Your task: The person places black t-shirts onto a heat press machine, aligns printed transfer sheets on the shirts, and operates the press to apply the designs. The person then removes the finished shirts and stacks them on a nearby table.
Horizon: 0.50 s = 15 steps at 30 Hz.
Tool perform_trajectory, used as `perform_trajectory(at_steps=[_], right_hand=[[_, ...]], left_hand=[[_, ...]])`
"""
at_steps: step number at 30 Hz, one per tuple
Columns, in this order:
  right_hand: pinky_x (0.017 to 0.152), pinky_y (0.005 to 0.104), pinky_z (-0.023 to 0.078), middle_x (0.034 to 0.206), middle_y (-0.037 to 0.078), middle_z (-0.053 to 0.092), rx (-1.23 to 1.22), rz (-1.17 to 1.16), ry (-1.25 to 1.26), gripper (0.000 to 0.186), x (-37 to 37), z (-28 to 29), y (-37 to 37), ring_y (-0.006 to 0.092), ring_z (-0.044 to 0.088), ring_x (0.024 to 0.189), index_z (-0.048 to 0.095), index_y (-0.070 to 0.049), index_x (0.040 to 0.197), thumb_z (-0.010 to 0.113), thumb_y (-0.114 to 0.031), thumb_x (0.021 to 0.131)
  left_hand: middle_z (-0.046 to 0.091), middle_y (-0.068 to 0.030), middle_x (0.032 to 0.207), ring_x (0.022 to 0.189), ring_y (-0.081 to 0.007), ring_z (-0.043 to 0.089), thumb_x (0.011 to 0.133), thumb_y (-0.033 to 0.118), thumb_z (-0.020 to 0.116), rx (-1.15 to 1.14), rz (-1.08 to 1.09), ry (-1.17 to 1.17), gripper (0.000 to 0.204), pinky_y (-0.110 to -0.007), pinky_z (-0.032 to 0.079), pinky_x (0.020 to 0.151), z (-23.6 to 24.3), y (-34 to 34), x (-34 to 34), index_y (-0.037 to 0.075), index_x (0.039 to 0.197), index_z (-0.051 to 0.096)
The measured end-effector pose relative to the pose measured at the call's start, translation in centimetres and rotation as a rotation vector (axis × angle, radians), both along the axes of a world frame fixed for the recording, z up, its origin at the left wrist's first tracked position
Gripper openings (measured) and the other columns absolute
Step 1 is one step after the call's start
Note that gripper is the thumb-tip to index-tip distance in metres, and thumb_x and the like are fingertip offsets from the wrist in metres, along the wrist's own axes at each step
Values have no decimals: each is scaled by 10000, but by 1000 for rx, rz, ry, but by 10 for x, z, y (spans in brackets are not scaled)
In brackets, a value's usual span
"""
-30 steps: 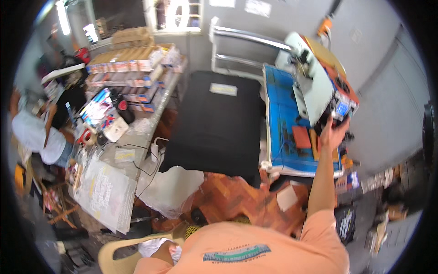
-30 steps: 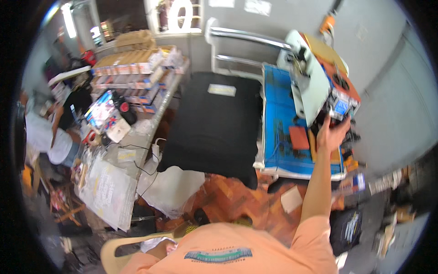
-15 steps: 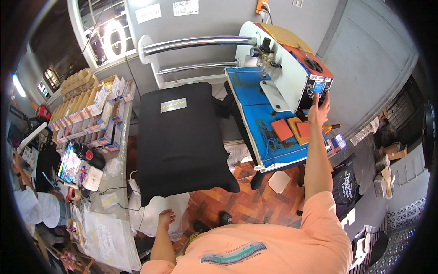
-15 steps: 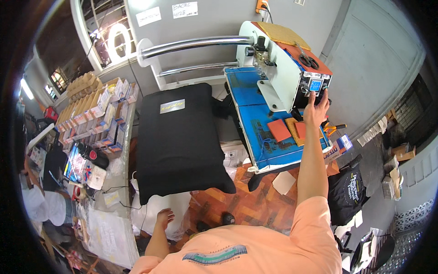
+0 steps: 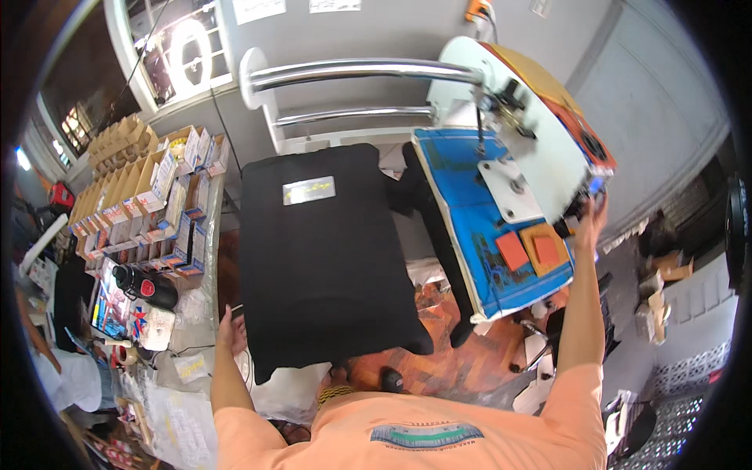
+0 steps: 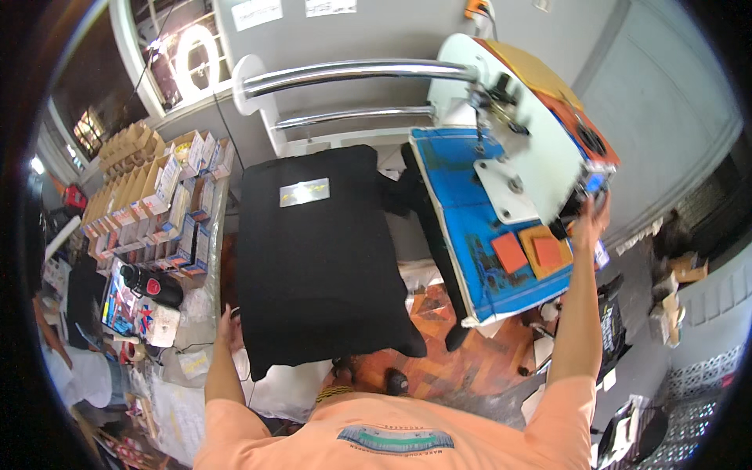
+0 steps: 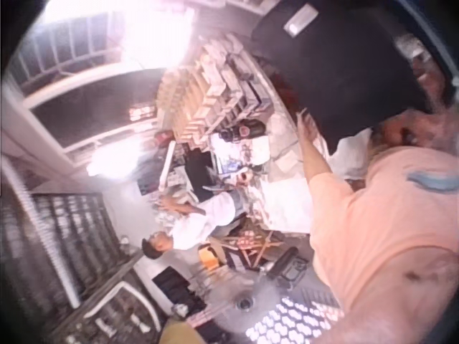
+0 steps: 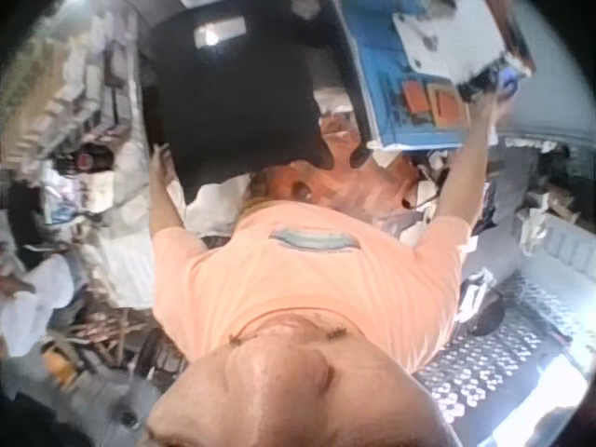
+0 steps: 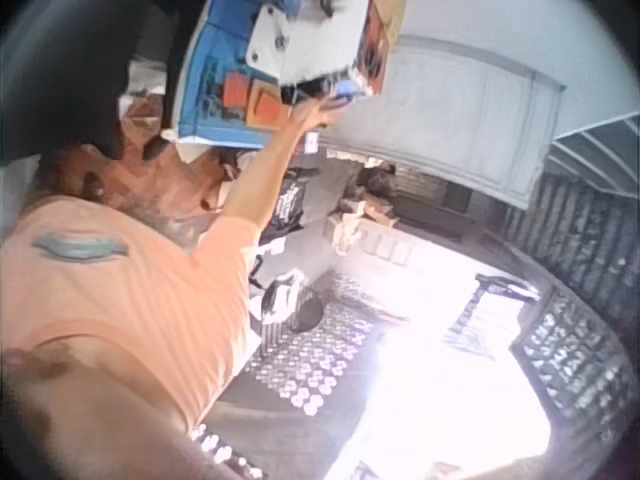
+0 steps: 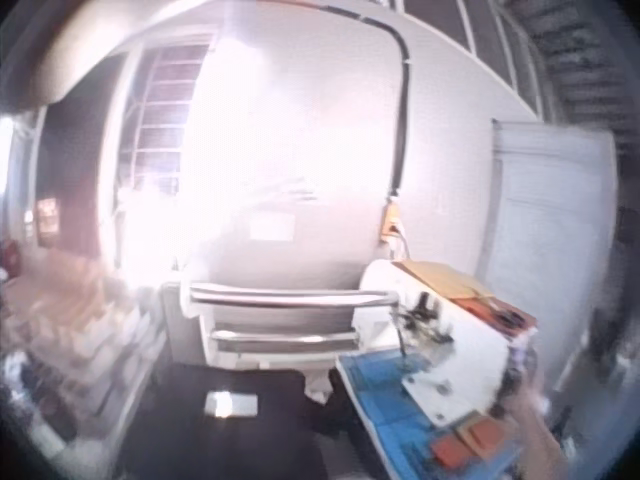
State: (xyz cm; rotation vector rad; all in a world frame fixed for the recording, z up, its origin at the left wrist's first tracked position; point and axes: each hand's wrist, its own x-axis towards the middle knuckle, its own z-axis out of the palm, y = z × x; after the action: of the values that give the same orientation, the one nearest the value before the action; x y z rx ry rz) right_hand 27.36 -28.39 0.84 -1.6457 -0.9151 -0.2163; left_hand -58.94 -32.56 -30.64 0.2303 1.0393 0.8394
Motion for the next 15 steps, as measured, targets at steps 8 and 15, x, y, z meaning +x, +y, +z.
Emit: perform_trajectory(at_steps=[8, 15], right_hand=[[1054, 450, 341, 1237, 193, 525, -270, 85, -527, 355, -252, -58, -55, 379, 462, 1208, 551, 30, 1165, 653, -61, 837], [846, 343, 500, 1045, 131, 644, -476, 766, -113, 165, -395, -34, 4, 252, 630, 969, 659, -24, 1020, 624, -130, 898]], left_hand=[[538, -191, 1341, 1250, -347, 496, 863, 771, 374, 313, 52, -142, 952, -472, 390, 1041, 87, 193, 84, -47, 1337, 478], [652, -95, 1151, 1005, -247, 652, 912, 243, 675, 499, 572, -252, 384, -368, 511, 928, 142, 288, 27, -12, 1188, 598]])
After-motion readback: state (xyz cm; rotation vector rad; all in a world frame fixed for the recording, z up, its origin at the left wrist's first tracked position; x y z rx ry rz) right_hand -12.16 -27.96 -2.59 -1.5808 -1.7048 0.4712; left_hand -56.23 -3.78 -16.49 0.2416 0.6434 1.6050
